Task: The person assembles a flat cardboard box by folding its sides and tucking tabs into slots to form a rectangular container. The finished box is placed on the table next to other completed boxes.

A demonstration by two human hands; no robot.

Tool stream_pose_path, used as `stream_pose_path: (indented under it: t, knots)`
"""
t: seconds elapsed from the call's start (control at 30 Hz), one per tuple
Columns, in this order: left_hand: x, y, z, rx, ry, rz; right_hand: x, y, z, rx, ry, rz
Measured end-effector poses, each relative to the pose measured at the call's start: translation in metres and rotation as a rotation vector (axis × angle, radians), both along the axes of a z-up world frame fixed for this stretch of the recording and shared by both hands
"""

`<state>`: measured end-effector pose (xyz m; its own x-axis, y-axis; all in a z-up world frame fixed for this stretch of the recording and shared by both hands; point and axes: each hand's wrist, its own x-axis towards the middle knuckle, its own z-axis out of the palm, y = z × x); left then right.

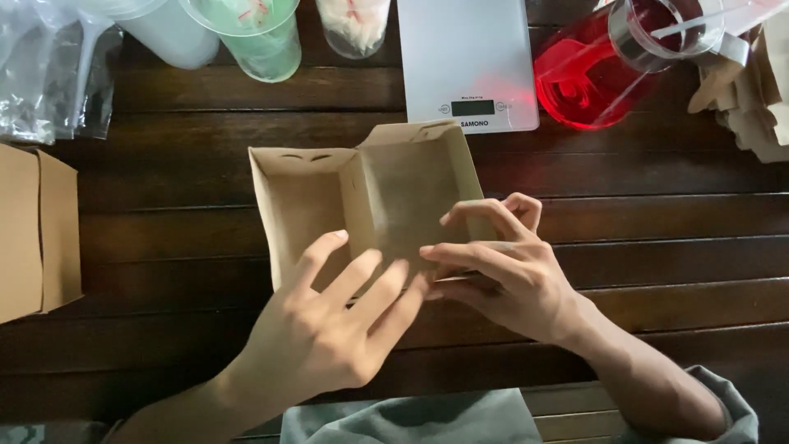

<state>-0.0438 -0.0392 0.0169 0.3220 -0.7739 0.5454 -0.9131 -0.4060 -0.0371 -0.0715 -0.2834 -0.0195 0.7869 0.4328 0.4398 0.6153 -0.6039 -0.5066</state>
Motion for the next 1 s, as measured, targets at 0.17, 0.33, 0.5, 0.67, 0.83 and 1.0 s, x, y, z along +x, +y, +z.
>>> stream_pose_path:
  t: [0.17, 0.33, 0.5, 0.67, 0.83, 1.0]
  knots:
    - [0.008, 0.009, 0.003, 0.035, -0.011, 0.022, 0.002, -0.012, 0.019, -0.055, -0.01, -0.011]
    - [0.014, 0.018, 0.002, 0.009, 0.033, 0.091, 0.004, -0.02, 0.026, -0.036, -0.002, -0.029]
    - [0.015, 0.017, 0.002, -0.126, 0.195, 0.055, 0.005, -0.012, 0.021, -0.047, 0.074, -0.011]
    - [0.01, 0.007, -0.009, -0.157, 0.346, 0.037, 0.003, -0.01, 0.013, -0.022, 0.115, -0.013]
    - [0.006, -0.002, -0.022, -0.181, 0.419, 0.018, 0.003, -0.003, 0.021, 0.034, 0.179, -0.012]
    - [0.008, -0.001, -0.023, -0.25, 0.415, -0.009, 0.005, -0.003, 0.021, 0.133, 0.163, -0.017]
